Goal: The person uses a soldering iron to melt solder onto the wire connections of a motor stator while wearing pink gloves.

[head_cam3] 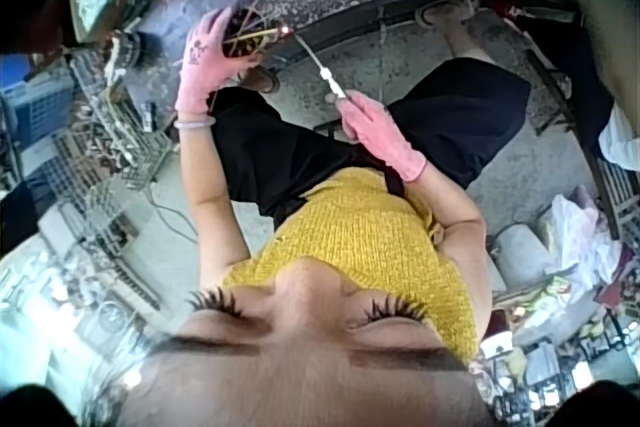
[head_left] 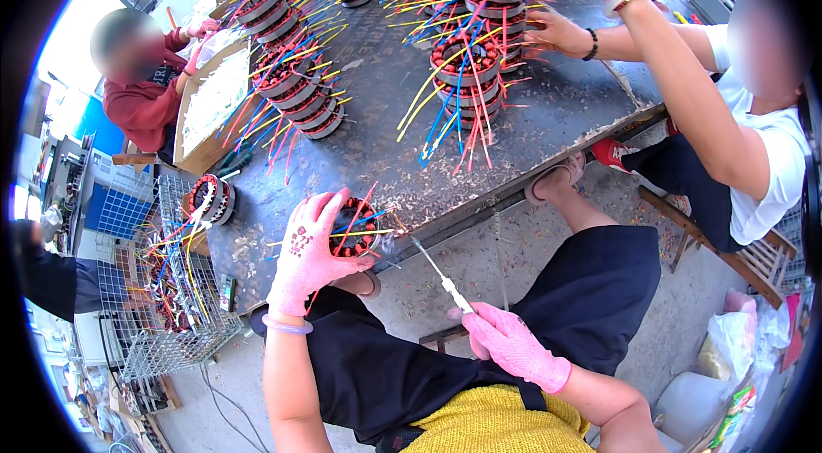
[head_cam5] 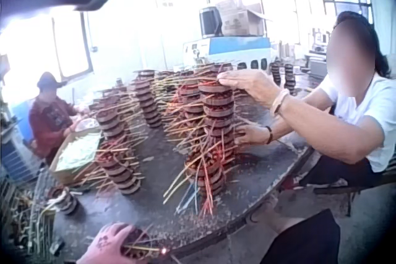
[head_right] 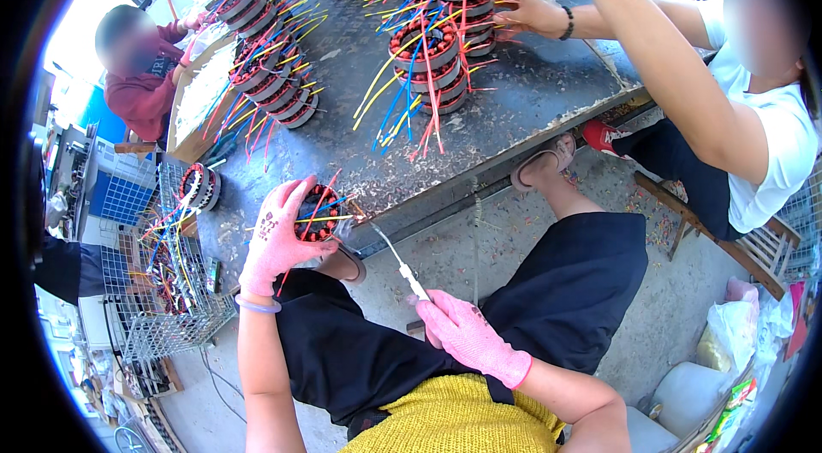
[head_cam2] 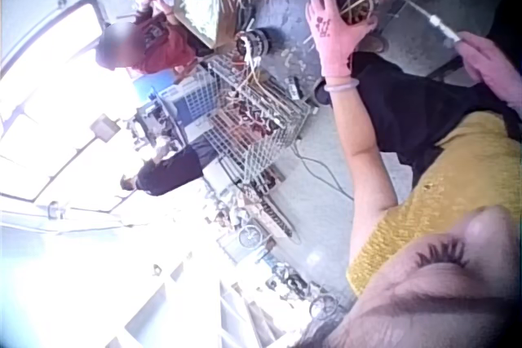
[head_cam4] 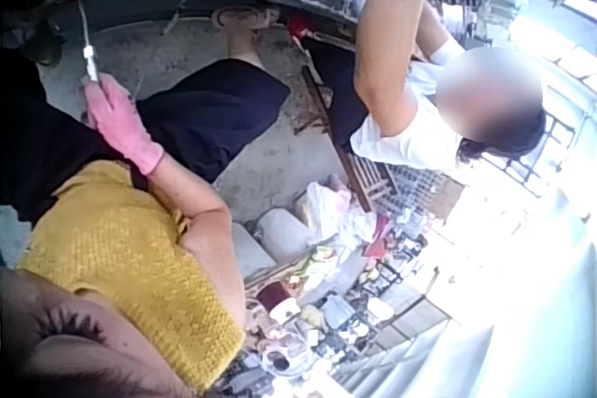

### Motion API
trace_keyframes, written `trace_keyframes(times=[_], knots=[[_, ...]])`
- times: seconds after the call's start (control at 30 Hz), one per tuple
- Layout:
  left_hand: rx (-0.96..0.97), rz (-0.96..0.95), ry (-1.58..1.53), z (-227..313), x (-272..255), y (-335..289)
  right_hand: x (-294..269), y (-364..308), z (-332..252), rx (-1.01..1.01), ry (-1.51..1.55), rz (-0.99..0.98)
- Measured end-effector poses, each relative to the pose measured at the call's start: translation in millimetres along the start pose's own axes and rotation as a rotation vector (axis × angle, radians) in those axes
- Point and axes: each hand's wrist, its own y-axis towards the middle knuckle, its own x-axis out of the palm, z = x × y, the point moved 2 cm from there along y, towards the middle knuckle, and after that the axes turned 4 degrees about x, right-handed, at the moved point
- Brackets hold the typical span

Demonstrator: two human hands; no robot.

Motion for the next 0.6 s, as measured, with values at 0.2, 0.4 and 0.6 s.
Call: trace_keyframes(times=[0.2, 0.4, 0.6], knots=[[0.009, 0.01, 0.005, 0.0, 0.6, -0.7, 1.7, -0.1, -2.9, 0.009, -0.009, -0.003], [-0.029, -0.03, 0.002, -1.0, 0.2, -0.9, 0.7, 1.0, 2.3, -0.007, 0.009, -0.018], [-0.002, -0.006, 0.002, -2.1, 2.2, -1.1, 1.2, 1.6, 3.1, -0.02, 0.012, -0.016]])
